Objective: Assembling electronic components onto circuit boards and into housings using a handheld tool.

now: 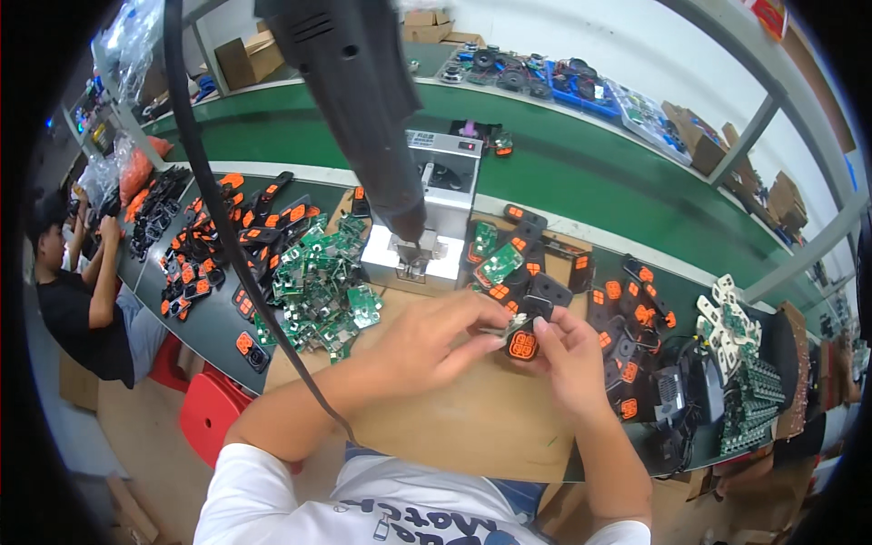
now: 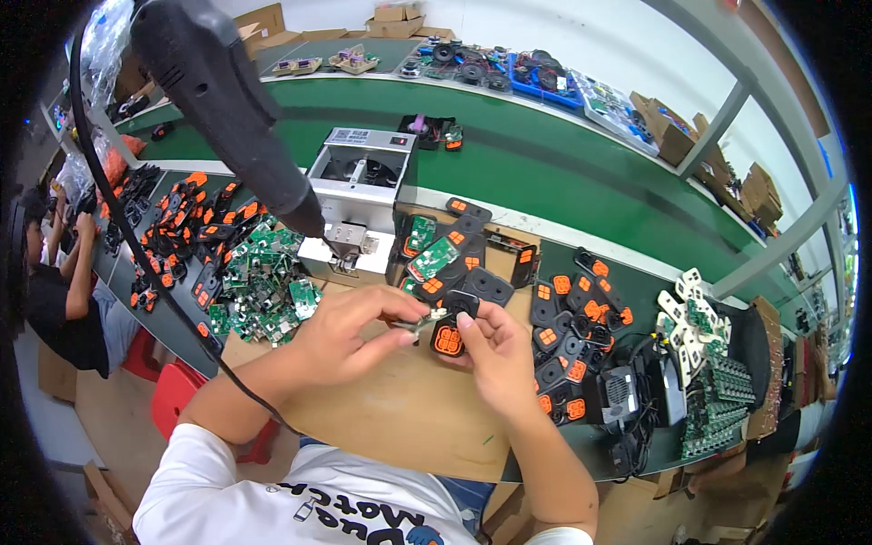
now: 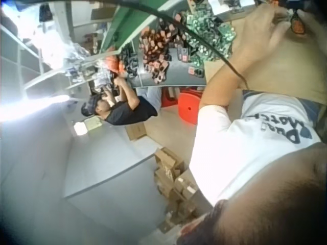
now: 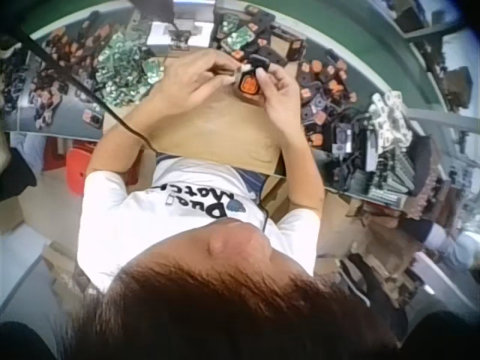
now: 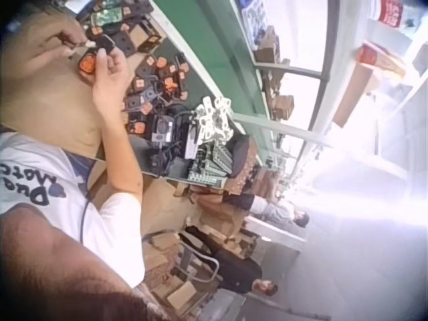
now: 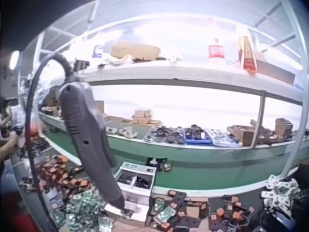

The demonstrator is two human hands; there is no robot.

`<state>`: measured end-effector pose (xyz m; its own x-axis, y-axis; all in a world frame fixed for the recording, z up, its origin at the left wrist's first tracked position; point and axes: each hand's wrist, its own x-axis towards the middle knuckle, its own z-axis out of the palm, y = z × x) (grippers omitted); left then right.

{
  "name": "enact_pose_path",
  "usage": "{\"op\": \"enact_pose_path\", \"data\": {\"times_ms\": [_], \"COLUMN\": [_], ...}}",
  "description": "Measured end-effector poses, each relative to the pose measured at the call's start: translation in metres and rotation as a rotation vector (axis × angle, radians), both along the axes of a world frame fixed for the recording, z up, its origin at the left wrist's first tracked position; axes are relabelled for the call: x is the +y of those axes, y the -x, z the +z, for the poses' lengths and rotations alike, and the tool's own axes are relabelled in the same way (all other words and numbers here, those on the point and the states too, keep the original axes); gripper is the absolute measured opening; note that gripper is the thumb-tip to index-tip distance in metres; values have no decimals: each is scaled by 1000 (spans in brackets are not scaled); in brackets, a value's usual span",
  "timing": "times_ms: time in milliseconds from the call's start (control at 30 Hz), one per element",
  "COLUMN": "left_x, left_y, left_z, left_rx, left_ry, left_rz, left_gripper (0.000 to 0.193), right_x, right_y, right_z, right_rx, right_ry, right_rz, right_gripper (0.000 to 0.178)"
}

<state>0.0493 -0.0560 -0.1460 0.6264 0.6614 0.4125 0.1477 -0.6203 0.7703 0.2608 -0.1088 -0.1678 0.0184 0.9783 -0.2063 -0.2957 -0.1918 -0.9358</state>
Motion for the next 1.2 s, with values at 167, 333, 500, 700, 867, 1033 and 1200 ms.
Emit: {"op": "enact_pose_path", "data": {"times_ms": [167,333,500,700,867,1033,1200], "left_x": [-9,-13,-12,-12,-13,-8,-14], "left_y": [-12,-21,-24,-22,-4,-17,-4], "left_z": [-22,-27,-37,-42,-37,-53,-49], "left_rx": [-30,54,31,22,-104,-401,-427], "left_ry": [7,-543,-684,-604,-202,685,657], "left_rz": [390,436,443,402,256,-106,-48], "left_gripper": [19,20,22,26,36,53,50], "right_x": [-7,-21,-26,-20,-21,-31,-27], "right_y": [24,45,52,52,54,37,26], "right_z": [-21,-26,-32,-36,-29,-37,-36], "right_rx": [-210,-96,-39,-58,-98,-354,-77], "right_ry": [-222,-188,-197,-242,-254,-356,-335], "right_rz": [-197,-223,-270,-300,-323,-238,82], "right_gripper": [20,18,18,17,15,15,21]}}
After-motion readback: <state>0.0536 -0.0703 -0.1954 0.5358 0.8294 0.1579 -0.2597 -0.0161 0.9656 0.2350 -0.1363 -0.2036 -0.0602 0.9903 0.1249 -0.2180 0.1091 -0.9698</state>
